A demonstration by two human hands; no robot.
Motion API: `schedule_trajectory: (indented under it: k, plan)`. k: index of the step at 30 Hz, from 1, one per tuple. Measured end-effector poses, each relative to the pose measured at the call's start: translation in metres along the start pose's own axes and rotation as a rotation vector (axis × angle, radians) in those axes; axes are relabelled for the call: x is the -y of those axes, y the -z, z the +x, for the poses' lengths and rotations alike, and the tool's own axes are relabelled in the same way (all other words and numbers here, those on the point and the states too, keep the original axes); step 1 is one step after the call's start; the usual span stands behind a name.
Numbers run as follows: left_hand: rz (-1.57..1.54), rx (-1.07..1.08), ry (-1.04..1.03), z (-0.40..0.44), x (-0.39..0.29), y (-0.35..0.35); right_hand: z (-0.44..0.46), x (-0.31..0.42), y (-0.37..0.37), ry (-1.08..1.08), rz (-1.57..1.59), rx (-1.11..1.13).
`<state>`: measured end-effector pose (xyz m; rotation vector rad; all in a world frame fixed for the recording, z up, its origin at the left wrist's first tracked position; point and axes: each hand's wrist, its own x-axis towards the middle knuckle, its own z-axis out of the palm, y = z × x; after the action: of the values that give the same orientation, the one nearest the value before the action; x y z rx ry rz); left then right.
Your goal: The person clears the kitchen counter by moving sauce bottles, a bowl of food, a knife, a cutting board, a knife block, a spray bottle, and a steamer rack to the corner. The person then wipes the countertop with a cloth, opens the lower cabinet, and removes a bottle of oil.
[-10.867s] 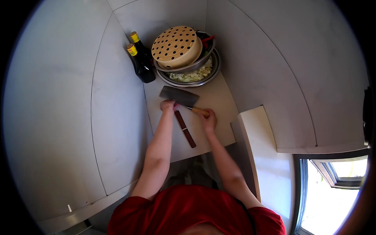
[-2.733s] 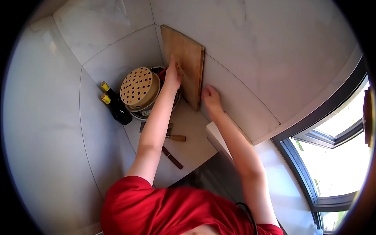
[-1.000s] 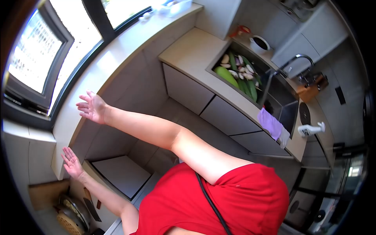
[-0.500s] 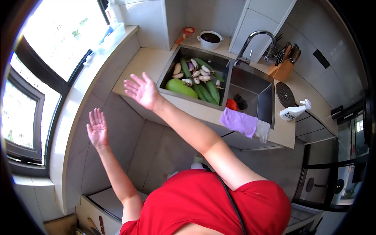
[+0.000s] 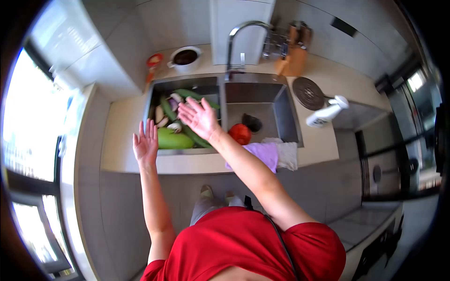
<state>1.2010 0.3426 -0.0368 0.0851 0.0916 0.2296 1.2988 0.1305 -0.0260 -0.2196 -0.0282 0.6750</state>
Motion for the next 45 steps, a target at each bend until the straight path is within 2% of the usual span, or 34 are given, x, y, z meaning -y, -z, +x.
schedule_trajectory:
  k: [5,14,19,22,23,26,27,29,32,34,36,38,41,45]
  plan:
    - [0.057,-0.003,0.209,0.067,0.040,0.013,-0.007,0.033,0.024,0.162,-0.002,-0.070]
    - [0.051,-0.024,0.629,0.133,0.143,0.004,-0.057,0.114,0.049,0.512,-0.007,-0.226]
    - [0.142,0.017,0.732,0.149,0.211,-0.010,-0.086,0.180,0.048,0.621,-0.071,-0.296]
    - [0.243,0.029,0.758,0.163,0.257,-0.019,-0.097,0.234,0.058,0.665,-0.194,-0.413]
    - [0.239,0.030,0.749,0.169,0.274,-0.023,-0.097,0.255,0.062,0.684,-0.262,-0.454]
    - [0.513,0.043,0.735,0.186,0.335,-0.035,-0.094,0.317,0.080,0.740,-0.417,-0.534]
    - [0.596,0.127,0.741,0.194,0.355,-0.038,-0.090,0.337,0.080,0.793,-0.530,-0.585]
    - [0.817,0.155,0.690,0.210,0.403,-0.041,-0.081,0.375,0.086,0.820,-0.539,-0.605]
    - [1.074,0.218,0.582,0.235,0.464,-0.058,-0.059,0.424,0.094,0.936,-0.729,-0.842]
    - [1.190,0.231,0.531,0.251,0.500,-0.073,-0.049,0.446,0.101,0.974,-0.838,-0.869]
    - [1.426,0.275,0.333,0.275,0.529,-0.079,-0.037,0.461,0.107,0.994,-0.866,-0.874]
    - [1.472,0.268,0.266,0.296,0.549,-0.081,-0.027,0.475,0.113,1.017,-0.947,-0.888]
    - [1.559,0.264,0.192,0.326,0.567,-0.070,-0.016,0.491,0.117,0.981,-0.861,-0.859]
    - [1.464,0.411,0.137,0.357,0.584,-0.044,-0.005,0.513,0.150,0.908,-1.011,-0.832]
